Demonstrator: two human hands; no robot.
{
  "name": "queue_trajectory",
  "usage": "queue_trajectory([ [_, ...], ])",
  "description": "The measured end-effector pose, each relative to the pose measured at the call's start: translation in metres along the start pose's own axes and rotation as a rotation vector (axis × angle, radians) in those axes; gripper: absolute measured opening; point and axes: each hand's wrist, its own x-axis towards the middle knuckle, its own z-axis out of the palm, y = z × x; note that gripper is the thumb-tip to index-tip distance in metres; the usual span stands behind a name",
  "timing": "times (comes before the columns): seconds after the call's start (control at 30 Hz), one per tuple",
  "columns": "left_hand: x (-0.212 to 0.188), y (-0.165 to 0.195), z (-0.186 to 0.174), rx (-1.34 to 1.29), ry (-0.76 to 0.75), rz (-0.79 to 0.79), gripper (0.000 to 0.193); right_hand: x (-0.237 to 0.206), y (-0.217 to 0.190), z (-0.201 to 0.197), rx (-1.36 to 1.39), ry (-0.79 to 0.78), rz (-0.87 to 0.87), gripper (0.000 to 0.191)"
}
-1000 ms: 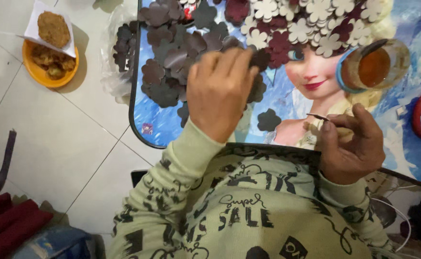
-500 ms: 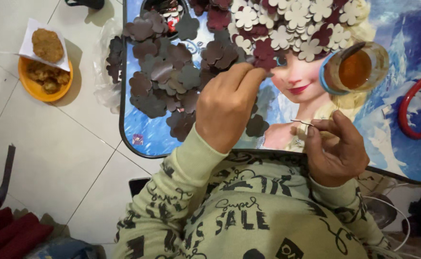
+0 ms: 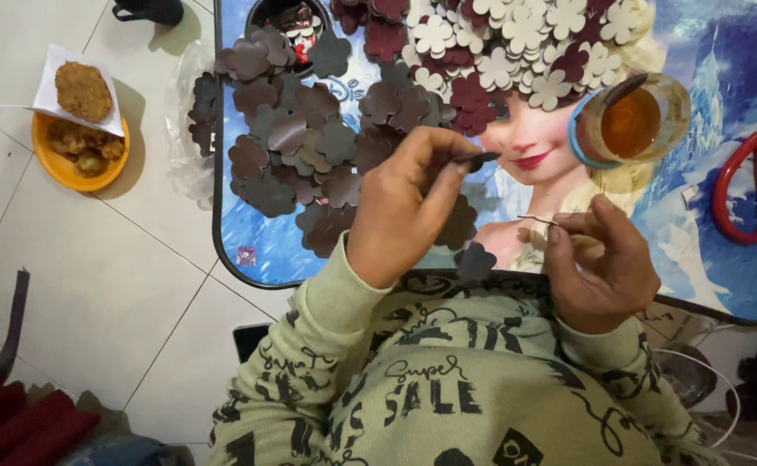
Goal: The person sits on the floor and assembles flower-shaped cutout pieces on their lap, picking up pieces one at a time and pressing them together into layered flower shapes, placing finished flowers on the mat among a large pile of cutouts.
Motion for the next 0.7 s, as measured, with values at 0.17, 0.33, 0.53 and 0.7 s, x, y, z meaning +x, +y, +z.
queue_trajectory([
  [0.17, 0.001, -0.009, 0.012, -0.415, -0.065, -0.316, 0.030, 0.000, 0.003, -0.008, -0.157, 0.063, 0.058, 0.055],
  [0.33, 0.003, -0.024, 0.026, -0.704, -0.146, -0.395, 0.036, 0.007, -0.009, -0.021, 0.087, 0.028, 0.281, 0.059],
  [0.53, 0.002, -0.032, 0.022, -0.850, -0.150, -0.538, 0.041, 0.027, -0.029, -0.033, 0.437, -0.560, 0.578, 0.075],
  [0.7, -0.003, -0.031, 0.015, -0.879, -0.119, -0.571, 0.041, 0.038, -0.021, -0.005, 0.372, -0.535, 0.547, 0.070],
])
